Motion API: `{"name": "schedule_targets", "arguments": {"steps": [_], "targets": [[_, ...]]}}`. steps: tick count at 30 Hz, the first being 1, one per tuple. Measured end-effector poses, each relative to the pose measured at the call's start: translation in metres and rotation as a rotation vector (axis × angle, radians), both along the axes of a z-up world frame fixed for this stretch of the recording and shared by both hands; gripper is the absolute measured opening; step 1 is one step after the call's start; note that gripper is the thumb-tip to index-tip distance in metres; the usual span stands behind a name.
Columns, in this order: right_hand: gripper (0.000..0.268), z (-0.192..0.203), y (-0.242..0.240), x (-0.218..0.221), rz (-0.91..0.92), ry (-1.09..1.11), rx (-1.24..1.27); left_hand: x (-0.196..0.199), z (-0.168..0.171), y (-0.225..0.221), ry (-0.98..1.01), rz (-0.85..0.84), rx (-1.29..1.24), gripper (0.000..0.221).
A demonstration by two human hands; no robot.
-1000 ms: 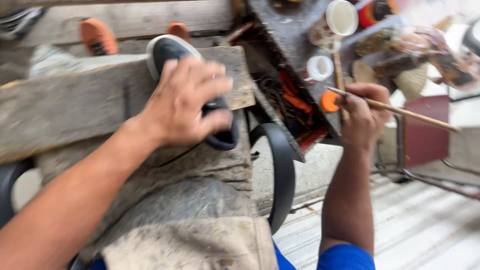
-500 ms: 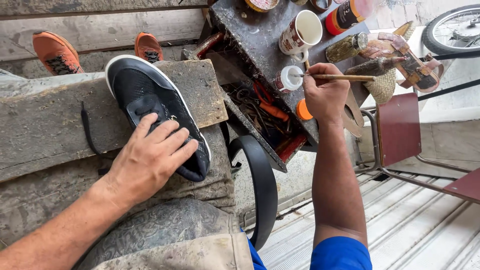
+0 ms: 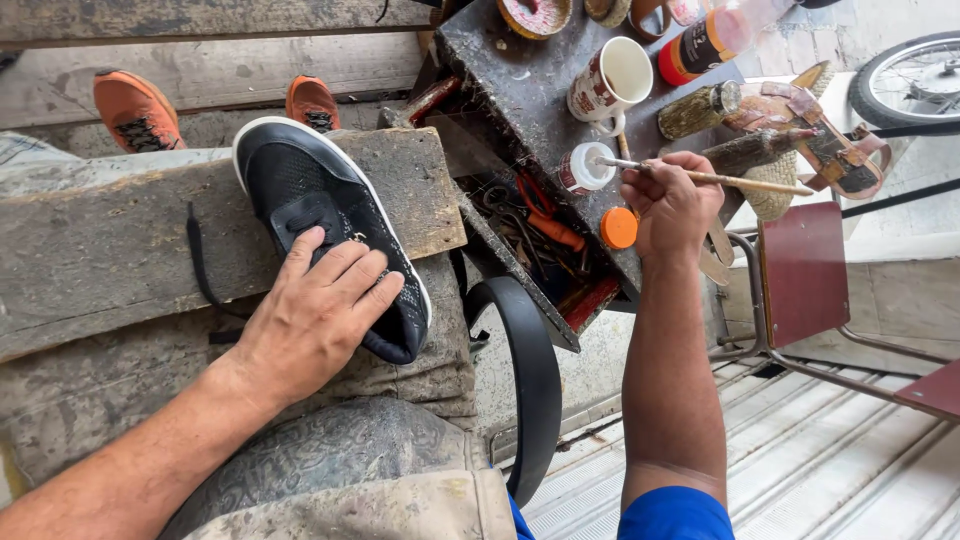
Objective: Applying adhesive or dye to a shoe sole and the midsole of a sneaker using a brush.
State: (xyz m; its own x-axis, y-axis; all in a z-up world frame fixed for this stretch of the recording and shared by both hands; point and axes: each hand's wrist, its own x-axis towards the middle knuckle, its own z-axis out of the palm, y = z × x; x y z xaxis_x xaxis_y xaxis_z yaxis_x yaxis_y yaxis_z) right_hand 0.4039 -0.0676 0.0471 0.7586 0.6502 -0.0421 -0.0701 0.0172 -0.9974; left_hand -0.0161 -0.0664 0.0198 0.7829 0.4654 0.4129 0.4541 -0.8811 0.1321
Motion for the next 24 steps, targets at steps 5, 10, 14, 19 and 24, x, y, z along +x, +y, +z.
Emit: {"name": "schedule_targets", "arguments": {"steps": [5,10,14,19,24], "targets": [[0.017,-0.030,-0.002,0.017,-0.042,0.169,0.060,0.003,0.007,0.003,-0.020,-0.007,0.017,0.024],[0.020,-0.026,-0.014,-0.012,0.017,0.151,0.156,0.001,0.012,0.005,-0.116,-0.008,0.046,0.015],[0.028,0.010,-0.026,-0.083,0.283,0.195,0.172,-0.002,0.001,0.001,-0.163,0.029,0.043,0.016],[0.020,0.023,-0.014,-0.154,0.655,0.264,0.213,0.000,-0.004,0.002,-0.179,0.027,0.057,0.017],[0.017,-0.017,0.003,-0.173,0.750,-0.062,0.231,0.008,-0.030,0.000,-0.175,0.035,0.013,0.010]]}}
